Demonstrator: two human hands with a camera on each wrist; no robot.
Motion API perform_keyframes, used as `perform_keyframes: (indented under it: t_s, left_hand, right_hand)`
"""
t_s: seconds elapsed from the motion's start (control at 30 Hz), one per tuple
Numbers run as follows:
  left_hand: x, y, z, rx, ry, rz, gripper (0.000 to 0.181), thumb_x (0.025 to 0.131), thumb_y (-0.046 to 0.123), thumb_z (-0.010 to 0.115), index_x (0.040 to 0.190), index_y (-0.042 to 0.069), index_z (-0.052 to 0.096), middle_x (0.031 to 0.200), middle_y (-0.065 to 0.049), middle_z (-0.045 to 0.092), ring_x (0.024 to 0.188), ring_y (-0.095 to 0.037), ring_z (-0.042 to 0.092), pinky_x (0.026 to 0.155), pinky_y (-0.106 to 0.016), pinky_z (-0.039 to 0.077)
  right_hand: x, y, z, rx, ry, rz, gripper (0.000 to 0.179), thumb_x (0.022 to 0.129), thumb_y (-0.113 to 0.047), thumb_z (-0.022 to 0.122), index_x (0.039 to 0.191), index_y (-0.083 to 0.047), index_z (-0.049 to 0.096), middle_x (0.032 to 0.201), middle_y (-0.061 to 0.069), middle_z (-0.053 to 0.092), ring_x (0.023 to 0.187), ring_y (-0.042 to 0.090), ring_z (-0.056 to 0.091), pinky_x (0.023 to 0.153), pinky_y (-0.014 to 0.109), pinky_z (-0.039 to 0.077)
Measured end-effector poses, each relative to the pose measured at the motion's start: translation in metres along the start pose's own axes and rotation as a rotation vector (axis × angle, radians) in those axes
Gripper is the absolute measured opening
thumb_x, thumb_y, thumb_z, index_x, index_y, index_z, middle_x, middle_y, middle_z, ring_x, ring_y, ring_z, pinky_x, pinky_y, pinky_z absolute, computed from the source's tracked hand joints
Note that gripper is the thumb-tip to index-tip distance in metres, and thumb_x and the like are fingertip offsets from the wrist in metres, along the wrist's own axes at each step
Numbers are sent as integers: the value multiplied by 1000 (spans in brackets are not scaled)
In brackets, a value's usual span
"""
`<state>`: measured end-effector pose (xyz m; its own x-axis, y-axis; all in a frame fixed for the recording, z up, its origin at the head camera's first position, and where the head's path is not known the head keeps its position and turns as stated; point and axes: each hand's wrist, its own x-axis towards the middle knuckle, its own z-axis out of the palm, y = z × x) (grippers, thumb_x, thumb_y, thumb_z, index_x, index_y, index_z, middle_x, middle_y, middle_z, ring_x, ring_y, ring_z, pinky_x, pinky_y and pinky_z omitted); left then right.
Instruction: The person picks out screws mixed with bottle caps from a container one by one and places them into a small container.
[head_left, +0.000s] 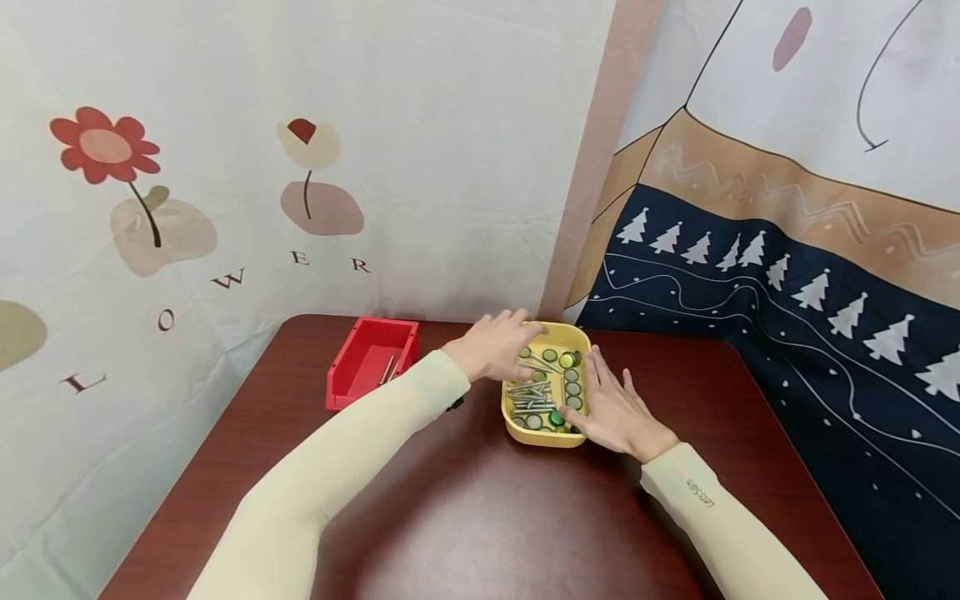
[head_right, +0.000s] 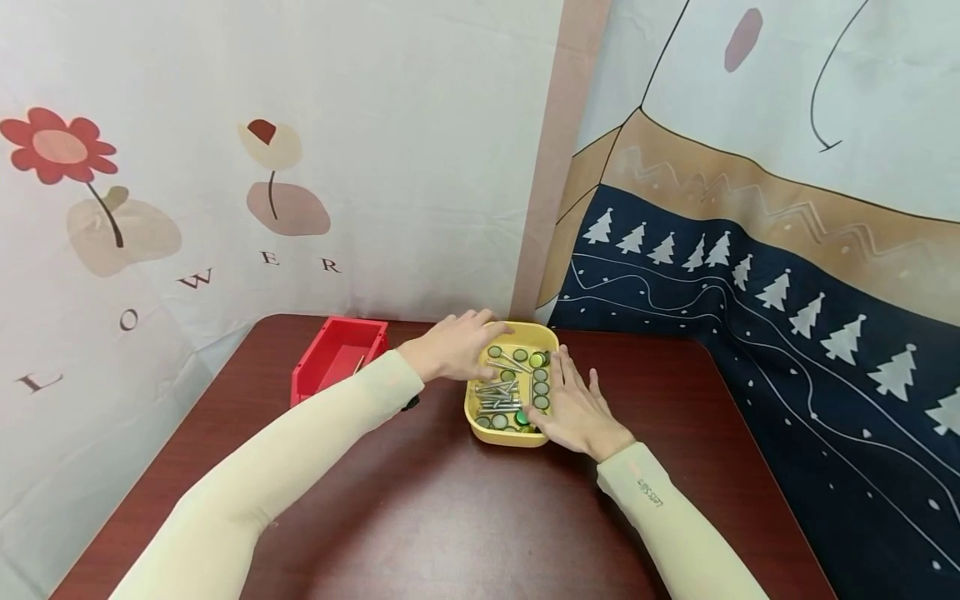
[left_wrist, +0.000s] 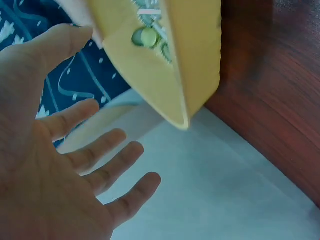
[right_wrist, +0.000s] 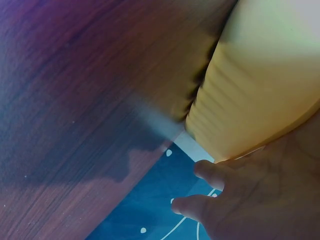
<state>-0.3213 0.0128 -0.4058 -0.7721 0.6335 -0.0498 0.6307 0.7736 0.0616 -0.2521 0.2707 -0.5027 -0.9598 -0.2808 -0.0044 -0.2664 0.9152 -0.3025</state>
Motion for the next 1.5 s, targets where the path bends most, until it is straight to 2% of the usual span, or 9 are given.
perform_keyframes:
  t_s: [0.3,0.47,0.63,0.87,1.03,1.13,1.2,1.43,1.5]
  left_hand:
    - [13,40,11,307,-172,101,83,102,54,89,174,29,55,176,-7,56,159,-29,59,130,-51,55]
    - [17,60,10,372,-240,122,87,100,50,92,175,29,54,174,-7,59,153,-27,66,123,-43,61]
    - [26,68,18,386,-302,109,72,101,41,91,166,28,63,155,-2,73,137,-18,72,112,-40,66]
    - [84,43,86,361,-362,81,80,94,40,99,165,33,62,144,3,77,129,-17,71,104,-43,67]
    - [122,25,128,351,-413,76,81,97,33,95,169,33,57,150,2,75,132,-16,69,109,-43,66]
    - [138,21,143,345,-424,75,71,100,33,93,164,34,62,145,4,76,126,-14,70,103,-43,67]
    - [136,28,139,371,-409,75,60,105,35,87,160,35,65,140,5,78,123,-13,71,100,-42,68]
    - [78,65,72,426,-372,69,41,116,27,74,157,27,70,143,1,79,136,-18,74,109,-37,67]
    - [73,65,67,418,-385,73,41,115,24,75,155,28,71,145,1,79,137,-19,74,110,-39,66]
  right_hand:
    - [-1,0,1,-6,2,-4,111,112,-62,62,183,7,11,196,28,5,182,48,17,140,84,14]
    - [-1,0,0,-5,13,-6,110,111,-60,63,183,7,12,196,27,6,183,47,16,141,84,14]
    - [-1,-1,-1,-3,13,-10,109,111,-57,64,183,7,13,196,27,6,182,48,18,141,84,14]
    - [-1,-2,-1,-7,2,-8,109,112,-56,64,183,7,11,196,28,4,182,49,18,141,83,14]
    - [-1,-1,-1,-15,7,-5,109,111,-56,64,183,7,12,196,28,4,181,49,20,142,82,14]
    - [-2,0,-1,-17,4,-6,109,111,-55,64,183,7,11,196,27,2,181,49,20,141,83,14]
    - [-2,0,-1,-19,2,-4,109,111,-55,64,183,7,11,196,27,1,181,49,20,142,82,14]
    - [-2,-1,-2,-3,-12,6,112,109,-55,65,184,6,9,196,26,0,182,49,19,142,82,13]
    - [-2,-2,-1,1,-13,6,112,109,-56,65,184,6,9,196,27,1,181,50,19,141,83,13]
